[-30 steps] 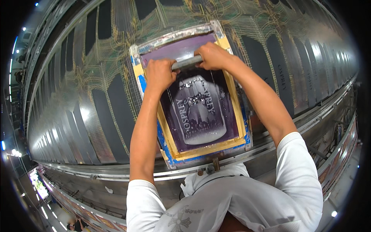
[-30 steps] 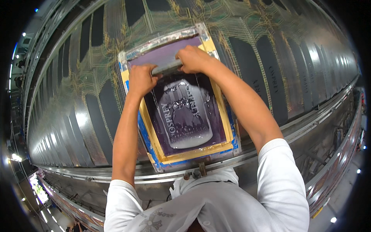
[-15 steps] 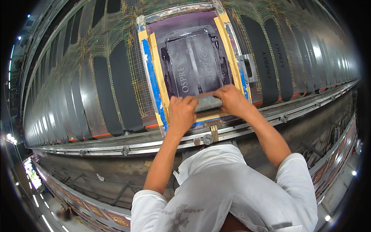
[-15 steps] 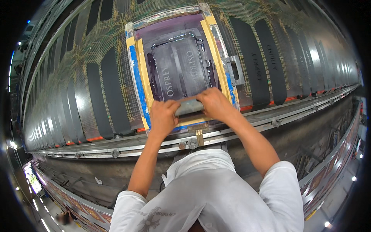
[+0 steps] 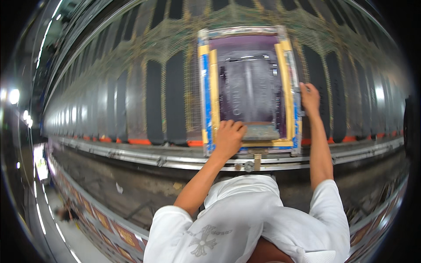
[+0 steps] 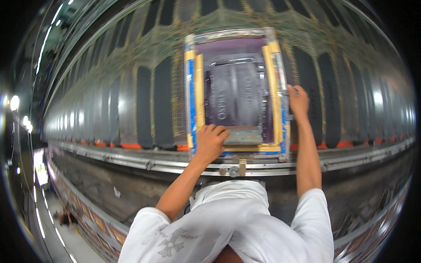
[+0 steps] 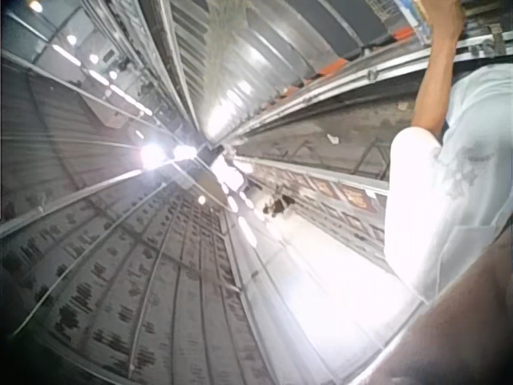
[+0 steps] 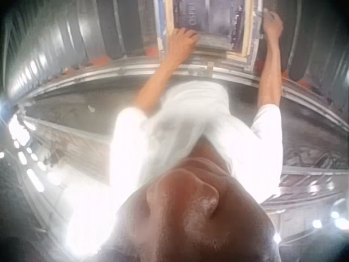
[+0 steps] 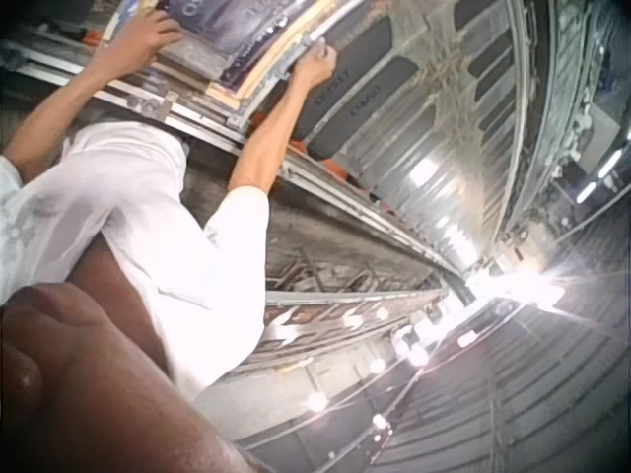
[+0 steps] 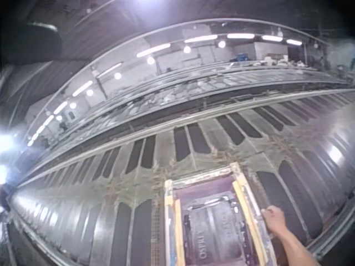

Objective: The person uses a squeegee to spread purple ink across a screen printing frame labeled 'OSPREY' placed over a dark fabric. The person repeatedly pulls the squeegee across the screen to ensure even ink coverage, occasionally lifting the frame to check the print underneath before continuing the process.

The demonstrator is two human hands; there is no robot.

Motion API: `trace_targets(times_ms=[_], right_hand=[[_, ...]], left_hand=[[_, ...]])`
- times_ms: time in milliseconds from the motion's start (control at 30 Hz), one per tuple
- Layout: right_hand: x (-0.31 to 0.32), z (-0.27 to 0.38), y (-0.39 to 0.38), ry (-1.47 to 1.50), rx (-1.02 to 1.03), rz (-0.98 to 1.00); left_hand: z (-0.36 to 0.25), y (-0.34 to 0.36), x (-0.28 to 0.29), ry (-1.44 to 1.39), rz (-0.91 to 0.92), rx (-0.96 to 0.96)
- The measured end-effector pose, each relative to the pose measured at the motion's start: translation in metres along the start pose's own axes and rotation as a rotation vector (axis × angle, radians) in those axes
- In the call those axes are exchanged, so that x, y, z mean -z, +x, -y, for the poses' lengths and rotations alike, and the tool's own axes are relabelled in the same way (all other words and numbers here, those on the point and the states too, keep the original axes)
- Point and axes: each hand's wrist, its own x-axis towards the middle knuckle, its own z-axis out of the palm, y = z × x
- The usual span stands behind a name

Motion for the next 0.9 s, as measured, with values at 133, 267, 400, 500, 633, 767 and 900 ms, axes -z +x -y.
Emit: trace_targets(times_ms=[133, 267, 400, 500, 633, 767, 900], right_hand=[[0.037, 0.065, -0.01, 0.021, -0.07, -0.001], [-0.02, 0.1, -0.035, 0.161, -0.045, 0.068], [-0.134, 0.165, -0.104, 0.329, 0.042, 0.014], [-0.193, 0.228, -0.148, 0.367, 0.036, 0.008], [-0.237, 0.24, -0.16, 0.371, -0.056, 0.036], [-0.239, 0.247, -0.162, 0.311, -0.069, 0.032], [-0.243, 0.243, -0.156, 0.272, -0.067, 0.012]], left_hand=[[0.012, -0.01, 0.016, -0.131, -0.052, -0.004], [0.06, -0.035, 0.054, -0.084, -0.083, 0.026], [0.152, -0.086, 0.106, 0.015, -0.104, 0.05], [0.21, -0.135, 0.154, 0.071, -0.092, 0.067], [0.25, -0.186, 0.165, 0.139, -0.031, 0.049], [0.26, -0.211, 0.161, 0.057, -0.01, -0.019], [0.273, -0.194, 0.154, 0.04, 0.022, -0.025]])
